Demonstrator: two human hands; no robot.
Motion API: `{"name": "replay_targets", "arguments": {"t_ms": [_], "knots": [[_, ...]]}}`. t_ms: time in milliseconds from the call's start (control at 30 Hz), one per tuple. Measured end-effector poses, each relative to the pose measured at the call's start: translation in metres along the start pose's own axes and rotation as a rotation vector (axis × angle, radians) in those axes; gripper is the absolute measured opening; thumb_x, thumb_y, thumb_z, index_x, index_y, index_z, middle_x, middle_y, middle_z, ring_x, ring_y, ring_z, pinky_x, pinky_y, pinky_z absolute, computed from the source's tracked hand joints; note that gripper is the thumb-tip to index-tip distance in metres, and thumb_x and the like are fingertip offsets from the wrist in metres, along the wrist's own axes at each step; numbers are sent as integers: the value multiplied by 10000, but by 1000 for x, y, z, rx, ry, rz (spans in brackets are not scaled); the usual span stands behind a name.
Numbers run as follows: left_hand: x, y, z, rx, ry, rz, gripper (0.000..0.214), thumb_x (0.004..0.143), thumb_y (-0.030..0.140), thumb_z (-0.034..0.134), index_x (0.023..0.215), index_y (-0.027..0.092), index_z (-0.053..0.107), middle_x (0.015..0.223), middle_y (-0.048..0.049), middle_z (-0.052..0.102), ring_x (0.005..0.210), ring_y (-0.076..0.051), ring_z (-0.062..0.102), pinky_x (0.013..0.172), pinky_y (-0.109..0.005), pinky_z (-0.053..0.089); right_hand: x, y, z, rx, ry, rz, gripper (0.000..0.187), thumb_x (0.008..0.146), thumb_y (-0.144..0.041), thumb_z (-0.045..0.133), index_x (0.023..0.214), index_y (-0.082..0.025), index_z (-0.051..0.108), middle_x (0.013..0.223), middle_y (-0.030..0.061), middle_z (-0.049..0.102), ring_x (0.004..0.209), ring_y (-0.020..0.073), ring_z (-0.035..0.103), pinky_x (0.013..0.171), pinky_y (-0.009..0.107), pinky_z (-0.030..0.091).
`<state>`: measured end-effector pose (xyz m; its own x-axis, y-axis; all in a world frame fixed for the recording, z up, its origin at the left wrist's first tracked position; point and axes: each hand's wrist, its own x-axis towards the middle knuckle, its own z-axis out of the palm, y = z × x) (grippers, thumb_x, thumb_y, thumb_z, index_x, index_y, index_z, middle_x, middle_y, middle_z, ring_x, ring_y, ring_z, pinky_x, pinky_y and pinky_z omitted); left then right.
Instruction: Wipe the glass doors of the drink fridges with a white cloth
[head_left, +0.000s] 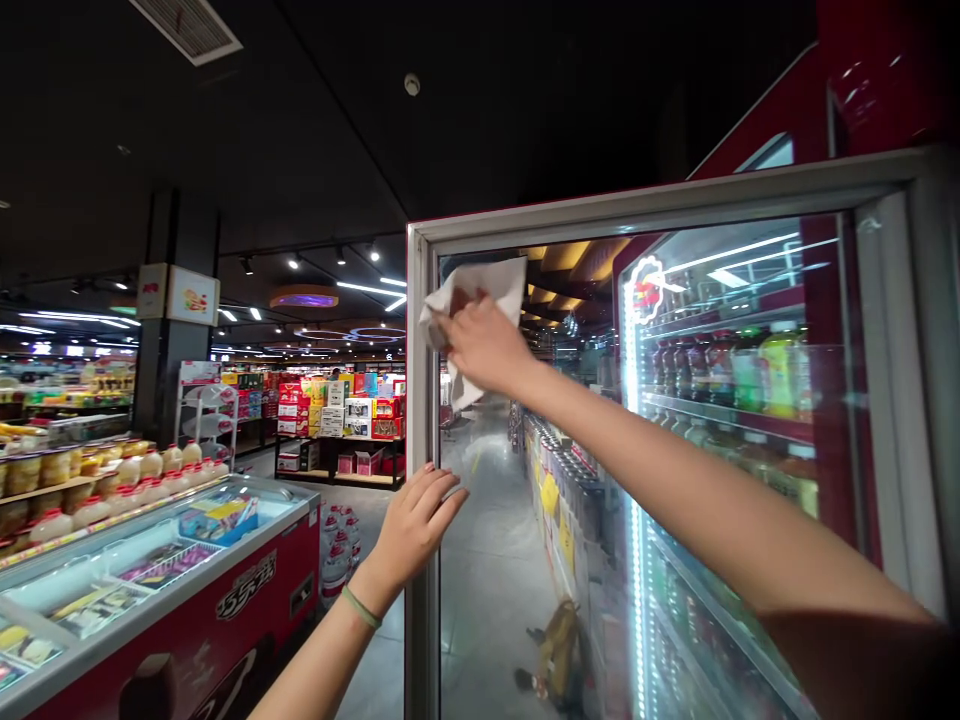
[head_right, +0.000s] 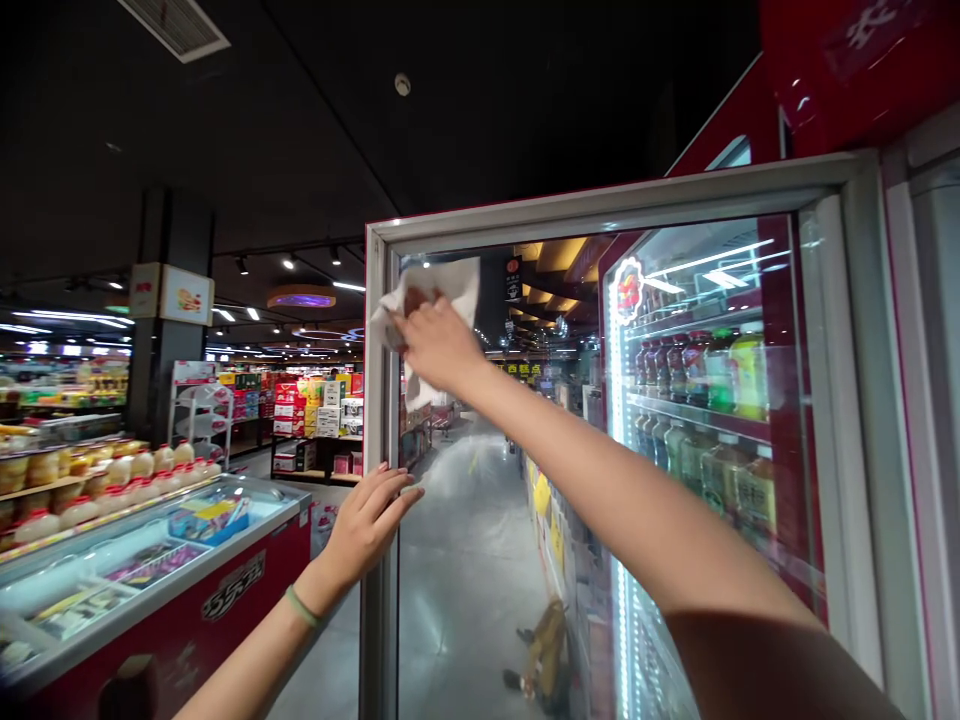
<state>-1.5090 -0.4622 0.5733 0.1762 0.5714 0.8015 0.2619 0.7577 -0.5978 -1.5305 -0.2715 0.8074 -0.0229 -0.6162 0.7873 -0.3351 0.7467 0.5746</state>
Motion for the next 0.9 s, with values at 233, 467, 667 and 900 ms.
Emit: {"name": "replay_targets", "arguments": {"t_ms": [233,467,667,900], "knots": [[1,1,-2,-44,30,-19,258,924,11,541,1057,182,682,1069,-60,736,1071,-183,677,1082,-421,535,-34,-19,3,33,-35,81,552,1086,-416,199,1612,-296,320,1322,105,678,1260,307,515,921,420,386],[3,5,-5,-49,50,10,221,920,15,557,1001,177,684,1047,-58,738,1033,-182,682,1062,-414,537,-46,-22,-1,53,-83,48,548,1086,-402,219,1602,-271,347,1327,116,676,1228,295,532,865,389,413],[7,12,-3,-110,63,-9,259,903,-2,550,1002,200,678,1027,-49,741,1012,-183,694,994,-383,562,-64,-29,3,79,-142,-128,512,1082,-396,284,1550,-276,452,1182,96,733,1075,266,580,899,410,389],[14,19,-2,-138,84,13,230,898,22,574,997,206,670,985,-49,746,951,-188,702,885,-352,572,-79,-23,1,12,-96,-15,534,1084,-401,278,1612,-329,313,1176,87,738,1050,273,571,939,440,340]]}}
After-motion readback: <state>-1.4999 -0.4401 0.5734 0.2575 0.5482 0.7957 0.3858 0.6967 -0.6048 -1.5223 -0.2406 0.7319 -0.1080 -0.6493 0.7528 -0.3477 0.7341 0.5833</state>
